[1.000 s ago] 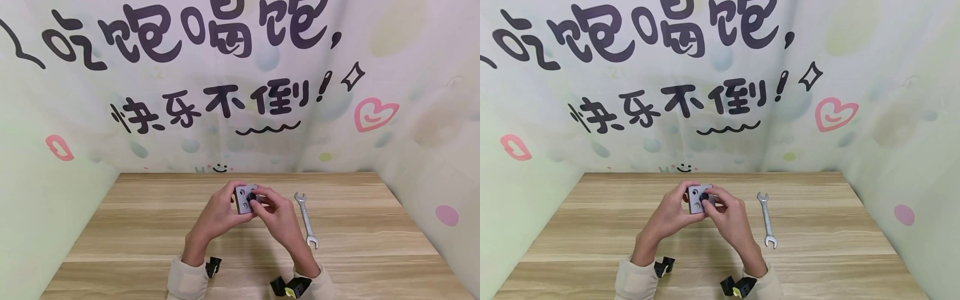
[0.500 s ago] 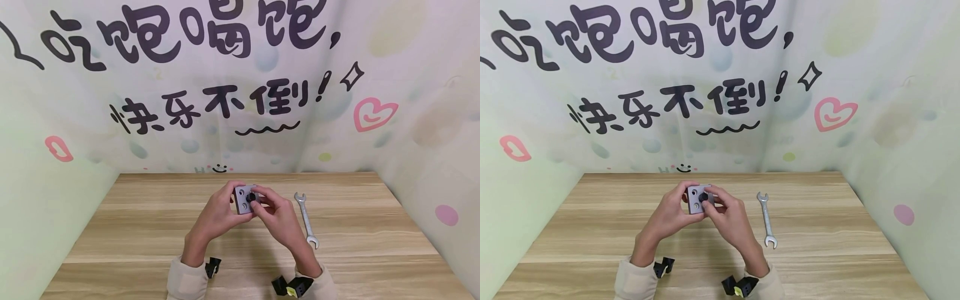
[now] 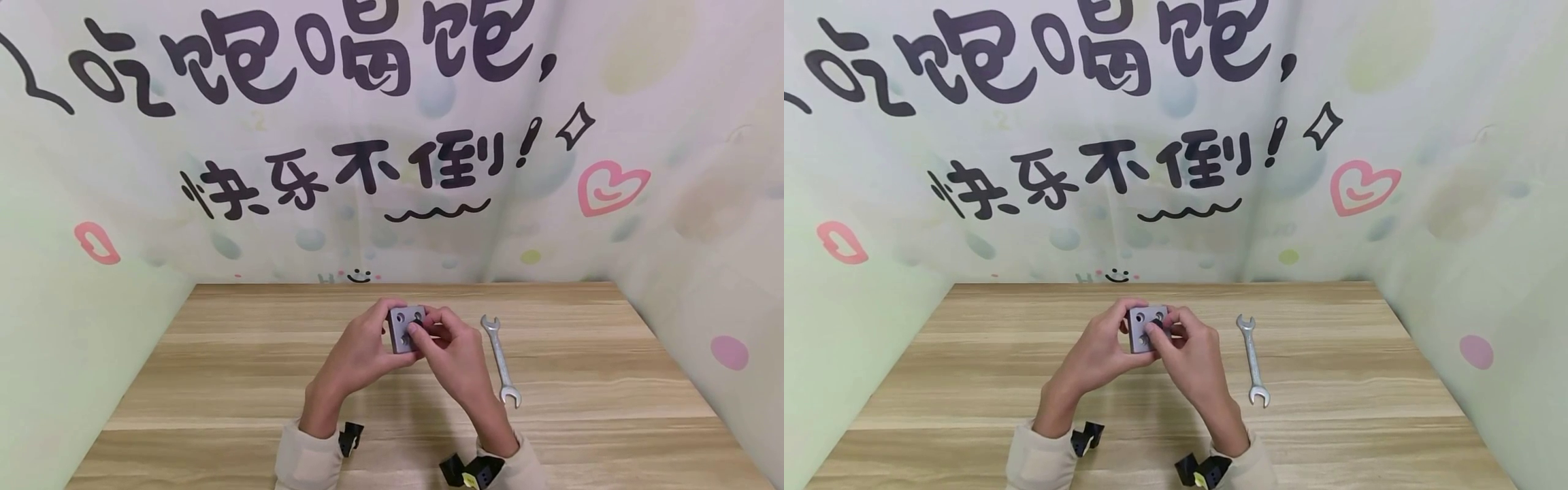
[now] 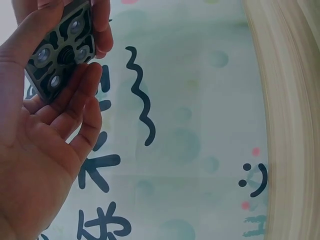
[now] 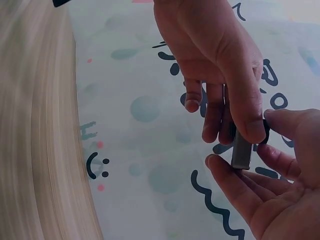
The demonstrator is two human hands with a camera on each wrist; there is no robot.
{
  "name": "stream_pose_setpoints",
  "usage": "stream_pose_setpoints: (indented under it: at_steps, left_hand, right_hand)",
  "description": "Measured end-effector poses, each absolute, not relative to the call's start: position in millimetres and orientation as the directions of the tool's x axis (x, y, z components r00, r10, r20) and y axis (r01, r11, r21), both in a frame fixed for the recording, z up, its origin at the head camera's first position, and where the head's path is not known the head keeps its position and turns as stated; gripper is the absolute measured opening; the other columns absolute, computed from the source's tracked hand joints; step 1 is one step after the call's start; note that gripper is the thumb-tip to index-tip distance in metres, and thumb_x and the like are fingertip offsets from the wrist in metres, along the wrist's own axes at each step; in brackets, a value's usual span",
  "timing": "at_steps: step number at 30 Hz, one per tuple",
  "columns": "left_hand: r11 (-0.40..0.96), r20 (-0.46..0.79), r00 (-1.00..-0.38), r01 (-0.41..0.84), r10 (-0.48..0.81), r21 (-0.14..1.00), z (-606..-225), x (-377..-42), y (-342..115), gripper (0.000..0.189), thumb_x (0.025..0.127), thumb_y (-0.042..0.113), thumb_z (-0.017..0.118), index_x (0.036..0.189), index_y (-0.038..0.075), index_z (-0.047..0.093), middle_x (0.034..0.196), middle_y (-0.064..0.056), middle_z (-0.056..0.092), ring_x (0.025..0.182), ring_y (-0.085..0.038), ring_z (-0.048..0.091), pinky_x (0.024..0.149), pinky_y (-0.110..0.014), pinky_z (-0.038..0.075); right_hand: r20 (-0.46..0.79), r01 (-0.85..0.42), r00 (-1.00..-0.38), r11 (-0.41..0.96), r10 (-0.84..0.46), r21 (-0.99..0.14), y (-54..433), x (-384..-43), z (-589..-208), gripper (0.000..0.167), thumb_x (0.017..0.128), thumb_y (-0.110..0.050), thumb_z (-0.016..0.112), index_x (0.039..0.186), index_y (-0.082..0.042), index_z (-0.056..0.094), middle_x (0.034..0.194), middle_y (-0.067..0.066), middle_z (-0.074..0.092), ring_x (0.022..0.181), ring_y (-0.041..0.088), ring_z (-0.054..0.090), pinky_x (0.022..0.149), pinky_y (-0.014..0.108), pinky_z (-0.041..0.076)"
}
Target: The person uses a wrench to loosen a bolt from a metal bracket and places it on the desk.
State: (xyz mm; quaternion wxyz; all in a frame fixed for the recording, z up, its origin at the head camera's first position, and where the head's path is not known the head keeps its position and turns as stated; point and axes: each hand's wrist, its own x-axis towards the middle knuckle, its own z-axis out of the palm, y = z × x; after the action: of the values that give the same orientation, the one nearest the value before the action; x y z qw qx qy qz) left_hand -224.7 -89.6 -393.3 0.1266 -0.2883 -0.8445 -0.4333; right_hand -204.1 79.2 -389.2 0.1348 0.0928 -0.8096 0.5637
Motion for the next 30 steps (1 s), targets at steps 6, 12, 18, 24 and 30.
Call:
stream_pose_setpoints:
  at_steps: [6,12,18,24,30]
  left_hand:
    - [0.475,0.465,-0.806,0.592,0.367,0.651,-393.3,-224.0,-90.6,0.067,0.072,0.018,0.089,0.127,0.004,0.052,0.108,-0.008,0.065,0.087,-0.015,0.062,0.073,-0.028,0.054]
    - [0.476,0.469,-0.806,0.592,0.362,0.651,-392.4,-223.8,-92.0,0.067,0.072,0.017,0.088,0.127,0.003,0.053,0.108,-0.008,0.065,0.087,-0.015,0.061,0.073,-0.026,0.054]
    - [0.478,0.471,-0.806,0.592,0.358,0.649,-392.4,-224.7,-92.6,0.066,0.072,0.018,0.089,0.126,0.003,0.054,0.107,-0.008,0.065,0.085,-0.015,0.060,0.071,-0.025,0.052]
    - [0.462,0.468,-0.808,0.589,0.359,0.663,-392.8,-225.0,-93.4,0.066,0.073,0.015,0.088,0.127,0.003,0.053,0.110,-0.009,0.065,0.088,-0.016,0.062,0.072,-0.027,0.054]
    - [0.458,0.473,-0.804,0.594,0.360,0.661,-392.7,-224.4,-93.6,0.066,0.073,0.015,0.088,0.127,0.003,0.052,0.110,-0.009,0.065,0.087,-0.014,0.062,0.072,-0.026,0.054]
  right_hand:
    - [0.355,-0.342,-0.934,0.330,-0.020,-0.880,79.4,-204.4,-389.5,0.011,0.089,-0.009,0.073,0.095,-0.006,0.065,0.118,0.014,0.069,0.096,0.026,0.072,0.076,0.030,0.059]
    - [0.369,-0.364,-0.928,0.321,-0.048,-0.874,80.4,-204.2,-388.8,0.011,0.090,-0.009,0.072,0.099,-0.006,0.066,0.121,0.015,0.068,0.098,0.027,0.072,0.077,0.030,0.059]
    - [0.389,-0.391,-0.918,0.327,-0.075,-0.860,82.7,-204.8,-390.2,0.014,0.091,-0.008,0.071,0.104,-0.005,0.068,0.123,0.017,0.067,0.099,0.029,0.071,0.076,0.031,0.059]
    - [0.391,-0.400,-0.915,0.337,-0.097,-0.852,83.9,-204.7,-390.6,0.019,0.091,-0.007,0.071,0.110,-0.006,0.069,0.126,0.017,0.066,0.100,0.029,0.071,0.076,0.031,0.059]
    - [0.395,-0.412,-0.911,0.329,-0.118,-0.850,84.4,-203.8,-389.4,0.022,0.092,-0.007,0.069,0.114,-0.005,0.070,0.128,0.019,0.064,0.101,0.030,0.071,0.076,0.030,0.059]
